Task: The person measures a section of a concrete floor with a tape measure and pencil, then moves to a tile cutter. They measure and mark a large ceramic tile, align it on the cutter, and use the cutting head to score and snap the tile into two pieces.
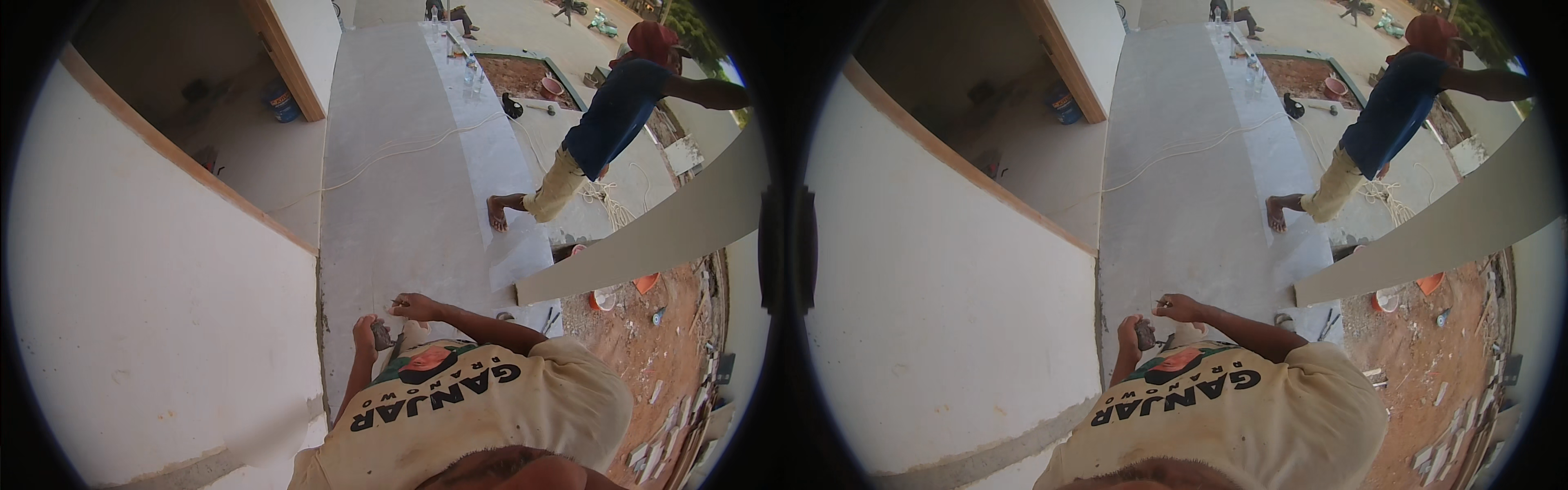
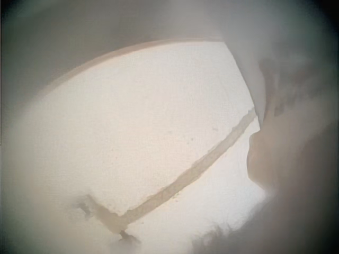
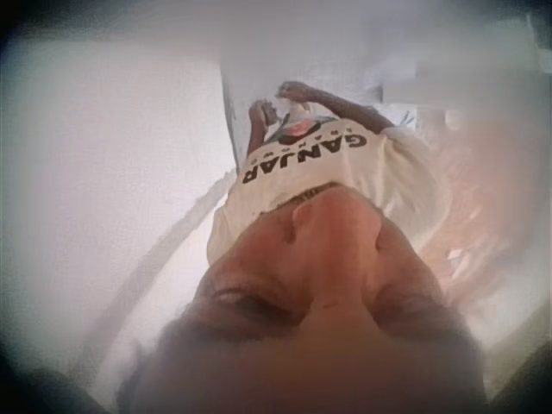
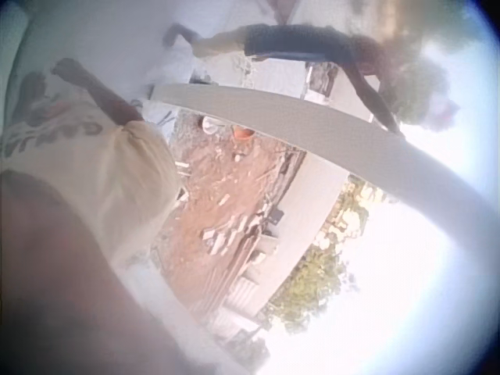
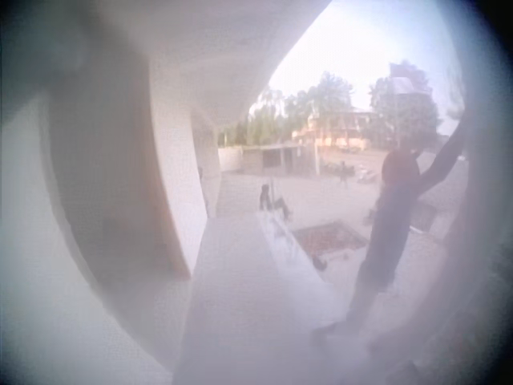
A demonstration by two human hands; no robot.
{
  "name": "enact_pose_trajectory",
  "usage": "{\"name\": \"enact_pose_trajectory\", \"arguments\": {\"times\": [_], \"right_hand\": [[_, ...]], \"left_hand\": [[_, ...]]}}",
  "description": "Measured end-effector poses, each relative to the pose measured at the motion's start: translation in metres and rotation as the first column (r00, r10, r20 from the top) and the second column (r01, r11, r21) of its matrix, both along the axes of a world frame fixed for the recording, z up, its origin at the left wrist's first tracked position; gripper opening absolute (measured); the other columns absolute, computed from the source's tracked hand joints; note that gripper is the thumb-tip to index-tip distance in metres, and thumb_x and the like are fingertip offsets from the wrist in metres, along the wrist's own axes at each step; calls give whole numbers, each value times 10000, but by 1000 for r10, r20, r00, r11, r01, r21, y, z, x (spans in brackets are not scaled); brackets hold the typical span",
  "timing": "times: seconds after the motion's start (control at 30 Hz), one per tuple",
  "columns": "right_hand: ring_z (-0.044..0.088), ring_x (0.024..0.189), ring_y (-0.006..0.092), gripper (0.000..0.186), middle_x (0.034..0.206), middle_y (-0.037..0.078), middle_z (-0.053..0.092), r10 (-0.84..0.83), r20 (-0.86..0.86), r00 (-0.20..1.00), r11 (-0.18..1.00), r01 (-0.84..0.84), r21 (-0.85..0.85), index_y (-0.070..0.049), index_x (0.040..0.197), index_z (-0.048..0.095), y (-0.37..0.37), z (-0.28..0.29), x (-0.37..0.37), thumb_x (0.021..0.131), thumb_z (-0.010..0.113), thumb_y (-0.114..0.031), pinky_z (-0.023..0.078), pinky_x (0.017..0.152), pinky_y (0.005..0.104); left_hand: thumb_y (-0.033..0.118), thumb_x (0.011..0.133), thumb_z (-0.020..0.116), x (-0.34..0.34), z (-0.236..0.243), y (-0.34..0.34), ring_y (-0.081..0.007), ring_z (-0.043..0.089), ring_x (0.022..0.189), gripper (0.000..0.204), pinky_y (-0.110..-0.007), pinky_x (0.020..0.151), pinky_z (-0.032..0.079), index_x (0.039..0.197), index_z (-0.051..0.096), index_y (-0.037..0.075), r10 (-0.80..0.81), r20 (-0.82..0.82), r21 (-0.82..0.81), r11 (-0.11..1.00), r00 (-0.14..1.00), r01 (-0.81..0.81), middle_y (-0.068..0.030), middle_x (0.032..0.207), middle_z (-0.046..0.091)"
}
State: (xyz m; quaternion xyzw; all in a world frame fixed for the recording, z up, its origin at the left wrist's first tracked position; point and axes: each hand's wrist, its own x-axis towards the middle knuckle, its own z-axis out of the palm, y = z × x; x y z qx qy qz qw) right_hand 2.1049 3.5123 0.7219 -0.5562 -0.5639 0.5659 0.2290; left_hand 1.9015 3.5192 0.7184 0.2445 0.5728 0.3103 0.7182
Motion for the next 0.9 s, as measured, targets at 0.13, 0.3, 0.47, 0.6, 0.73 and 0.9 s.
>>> {"name": "enact_pose_trajectory", "arguments": {"times": [0.13,0.3,0.47,0.6,0.73,0.9], "right_hand": [[554,1047,291,750,1108,223,586,-35,-143,989,988,13,-155,62,1222,424,56,34,-6,792,630,-516,430,891,379],[568,774,170,610,877,104,600,-219,-218,951,956,164,-244,19,1137,468,150,44,26,793,615,-463,451,630,286],[474,605,91,473,745,38,538,-332,-316,889,918,227,-326,-14,1090,508,235,18,81,804,573,-385,356,476,240],[438,571,79,456,695,6,490,-345,-306,888,912,239,-333,-20,1077,514,313,5,120,817,563,-392,341,458,235],[435,579,75,464,706,4,491,-257,-353,899,945,157,-288,-21,1079,516,416,30,153,827,558,-408,346,464,237],[446,607,85,479,766,22,523,-146,-312,939,970,74,-232,-13,1118,510,538,51,179,843,547,-404,362,484,242]], "left_hand": [[305,871,531,42,-3,87,-181,548,798,310,-313,708,458,973,548,13,71,111,9,997,991,-73,-87,865,544],[399,924,474,76,18,190,-183,527,862,413,-331,754,436,1130,468,41,-121,427,-15,990,896,141,-85,967,531],[412,944,413,89,-9,269,-240,531,1027,464,-378,860,425,1210,436,32,-335,-14,73,939,942,335,-135,1155,534],[361,976,347,53,-97,318,-292,544,1035,457,-392,887,424,1222,454,-8,-454,-862,-112,606,226,788,-172,1136,557],[356,973,353,34,-122,370,-292,543,1039,454,-392,893,423,1221,455,-11,-526,-835,-267,642,160,718,-172,1142,555],[348,969,361,42,-110,448,-293,542,1044,452,-392,900,422,1220,457,-14,-460,-639,-233,880,616,415,-173,1149,553]]}}
